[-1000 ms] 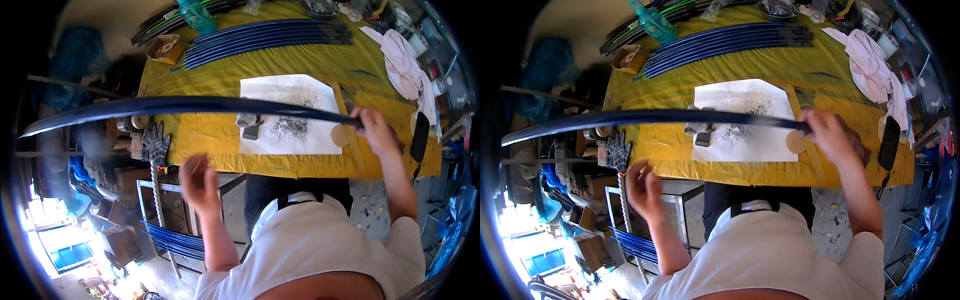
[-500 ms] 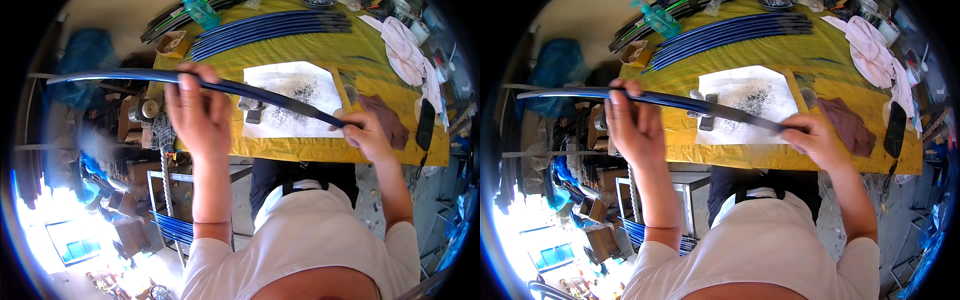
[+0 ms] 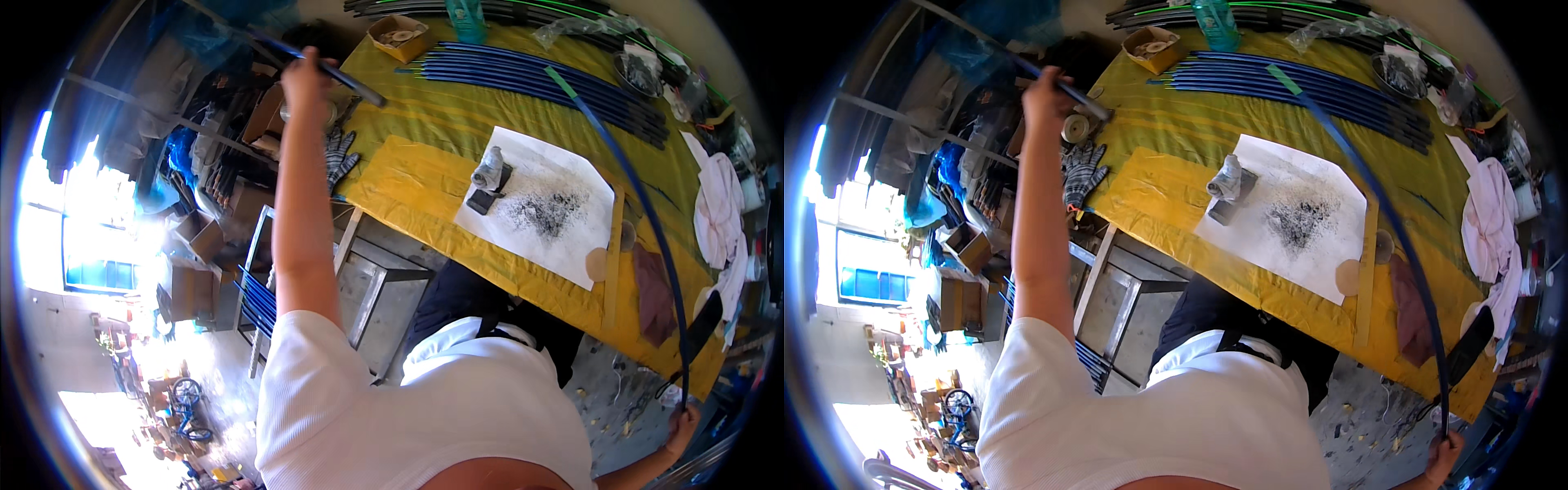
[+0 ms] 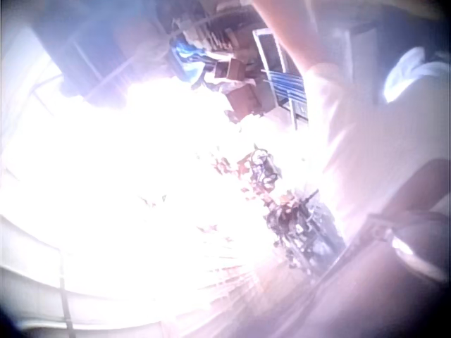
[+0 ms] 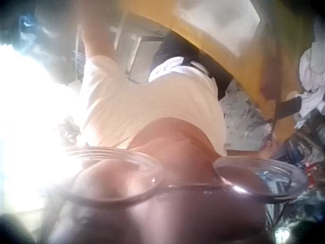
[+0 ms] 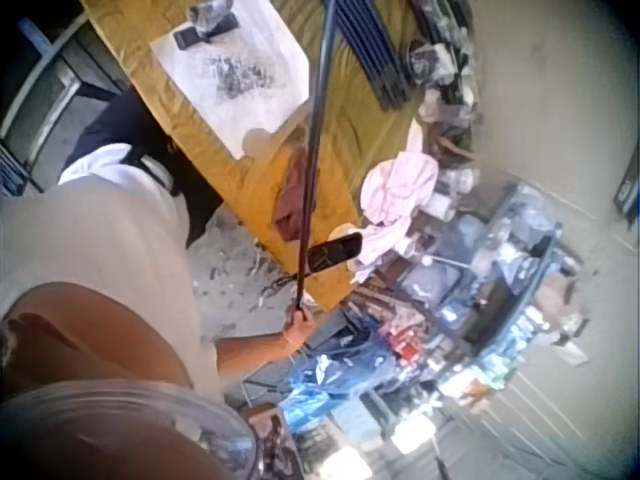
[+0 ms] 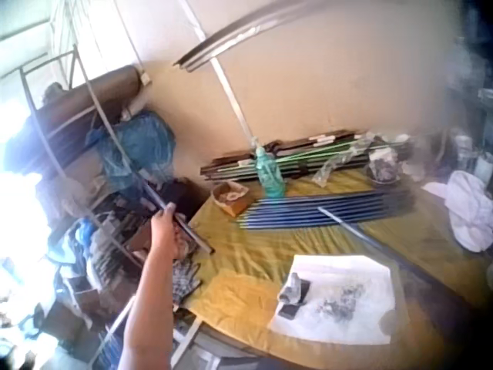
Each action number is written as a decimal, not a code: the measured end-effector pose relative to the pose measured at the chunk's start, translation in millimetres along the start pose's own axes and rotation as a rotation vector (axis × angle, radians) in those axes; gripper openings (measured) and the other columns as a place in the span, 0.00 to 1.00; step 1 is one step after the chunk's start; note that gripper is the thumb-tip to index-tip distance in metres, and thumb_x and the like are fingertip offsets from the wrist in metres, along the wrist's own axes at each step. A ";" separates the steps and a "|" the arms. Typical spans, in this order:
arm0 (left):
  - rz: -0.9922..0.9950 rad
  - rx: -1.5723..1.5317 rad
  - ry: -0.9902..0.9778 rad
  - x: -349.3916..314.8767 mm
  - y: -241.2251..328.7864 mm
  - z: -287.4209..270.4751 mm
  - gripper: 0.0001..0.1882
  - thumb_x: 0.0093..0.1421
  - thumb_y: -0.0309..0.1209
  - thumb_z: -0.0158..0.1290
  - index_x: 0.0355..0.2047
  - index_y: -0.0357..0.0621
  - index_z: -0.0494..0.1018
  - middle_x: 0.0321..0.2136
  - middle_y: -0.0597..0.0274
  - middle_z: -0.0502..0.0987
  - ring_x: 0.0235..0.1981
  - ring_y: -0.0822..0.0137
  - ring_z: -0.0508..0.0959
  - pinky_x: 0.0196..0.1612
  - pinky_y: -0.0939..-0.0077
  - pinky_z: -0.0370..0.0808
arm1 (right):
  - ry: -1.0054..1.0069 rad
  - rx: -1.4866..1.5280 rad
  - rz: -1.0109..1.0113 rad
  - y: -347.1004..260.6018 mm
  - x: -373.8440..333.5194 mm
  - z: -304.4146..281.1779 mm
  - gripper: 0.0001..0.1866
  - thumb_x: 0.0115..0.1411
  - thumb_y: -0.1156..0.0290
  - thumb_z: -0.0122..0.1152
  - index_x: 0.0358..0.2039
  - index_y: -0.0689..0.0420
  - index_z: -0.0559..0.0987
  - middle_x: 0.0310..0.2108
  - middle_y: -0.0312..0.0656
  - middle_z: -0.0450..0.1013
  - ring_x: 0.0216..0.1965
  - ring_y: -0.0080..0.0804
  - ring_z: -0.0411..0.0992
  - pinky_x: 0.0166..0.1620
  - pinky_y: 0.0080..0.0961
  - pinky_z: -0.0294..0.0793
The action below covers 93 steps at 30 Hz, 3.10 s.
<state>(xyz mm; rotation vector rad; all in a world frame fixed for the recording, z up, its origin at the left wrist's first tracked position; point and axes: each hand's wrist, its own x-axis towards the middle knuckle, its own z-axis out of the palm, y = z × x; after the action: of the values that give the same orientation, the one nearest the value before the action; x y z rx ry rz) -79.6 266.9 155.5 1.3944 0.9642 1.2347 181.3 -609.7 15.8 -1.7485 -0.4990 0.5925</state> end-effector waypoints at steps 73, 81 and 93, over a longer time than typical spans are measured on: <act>-0.552 -0.774 -0.455 -259.0 -24.5 78.6 0.08 0.65 0.37 0.42 0.36 0.47 0.64 0.17 0.69 0.66 0.10 0.78 0.57 0.14 0.84 0.52 | -0.418 -0.484 -0.511 -197.5 192.3 394.5 0.25 0.51 0.79 0.58 0.52 0.57 0.69 0.33 0.48 0.69 0.30 0.37 0.67 0.35 0.25 0.66; -0.734 -0.807 -0.378 -212.3 -83.8 41.5 0.10 0.66 0.39 0.38 0.39 0.45 0.59 0.30 0.59 0.69 0.16 0.76 0.57 0.17 0.84 0.56 | -0.265 -0.498 -0.468 -166.5 188.6 401.3 0.14 0.57 0.79 0.54 0.45 0.63 0.74 0.26 0.44 0.68 0.26 0.30 0.65 0.31 0.22 0.64; -0.737 -0.830 -0.251 -160.7 -116.4 24.8 0.09 0.66 0.39 0.40 0.34 0.49 0.58 0.26 0.66 0.66 0.12 0.80 0.52 0.14 0.85 0.50 | -0.249 -0.393 -0.263 -171.8 216.9 452.6 0.11 0.58 0.75 0.54 0.42 0.63 0.76 0.31 0.43 0.74 0.27 0.25 0.68 0.34 0.19 0.67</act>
<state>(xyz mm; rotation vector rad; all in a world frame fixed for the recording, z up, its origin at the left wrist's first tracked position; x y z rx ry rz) -75.4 128.7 11.1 0.4406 0.5791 0.7189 63.6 -94.3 60.0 -1.9407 -1.0607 0.5519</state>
